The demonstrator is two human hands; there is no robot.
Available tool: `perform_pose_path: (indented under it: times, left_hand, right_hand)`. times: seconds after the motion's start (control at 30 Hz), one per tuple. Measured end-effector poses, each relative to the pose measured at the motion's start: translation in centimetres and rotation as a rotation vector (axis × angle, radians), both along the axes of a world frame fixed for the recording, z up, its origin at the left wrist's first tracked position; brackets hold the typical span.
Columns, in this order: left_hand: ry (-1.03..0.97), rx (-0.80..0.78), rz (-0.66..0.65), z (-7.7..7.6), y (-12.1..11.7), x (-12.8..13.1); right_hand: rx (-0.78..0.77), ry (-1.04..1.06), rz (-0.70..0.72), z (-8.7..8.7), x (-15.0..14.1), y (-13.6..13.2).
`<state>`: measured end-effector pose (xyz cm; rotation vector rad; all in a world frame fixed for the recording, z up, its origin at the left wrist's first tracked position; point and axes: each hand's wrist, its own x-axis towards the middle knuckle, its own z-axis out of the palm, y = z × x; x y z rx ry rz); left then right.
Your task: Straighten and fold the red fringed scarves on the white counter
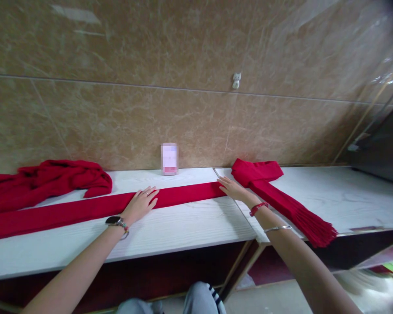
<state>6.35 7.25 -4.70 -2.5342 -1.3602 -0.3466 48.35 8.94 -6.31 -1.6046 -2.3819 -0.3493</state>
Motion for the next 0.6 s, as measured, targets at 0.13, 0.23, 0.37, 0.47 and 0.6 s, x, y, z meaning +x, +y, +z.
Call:
perform_pose_path:
  times: [0.13, 0.23, 0.37, 0.47, 0.6]
  left_hand:
    - [0.019, 0.006, -0.218, 1.7, -0.4, 2.8]
    - [-0.003, -0.035, -0.358, 2.7, -0.2, 6.8]
    - [-0.018, -0.049, -0.48, 2.6, 0.4, 11.0]
    - [-0.028, -0.03, -0.525, 2.0, 0.7, 11.6]
    - [-0.029, -0.028, -0.531, 1.8, 0.8, 10.8]
  right_hand:
    - [-0.03, 0.13, 0.225, -0.3, -0.2, -1.3]
    - [-0.019, 0.209, 0.232, -0.2, 0.0, -2.4]
    - [-0.032, 0.223, 0.239, 0.4, 0.7, -3.3]
    - [-0.046, 0.205, 0.208, 0.7, 1.4, -3.4]
    - [-0.033, 0.154, 0.188, 0.9, 1.8, -3.4]
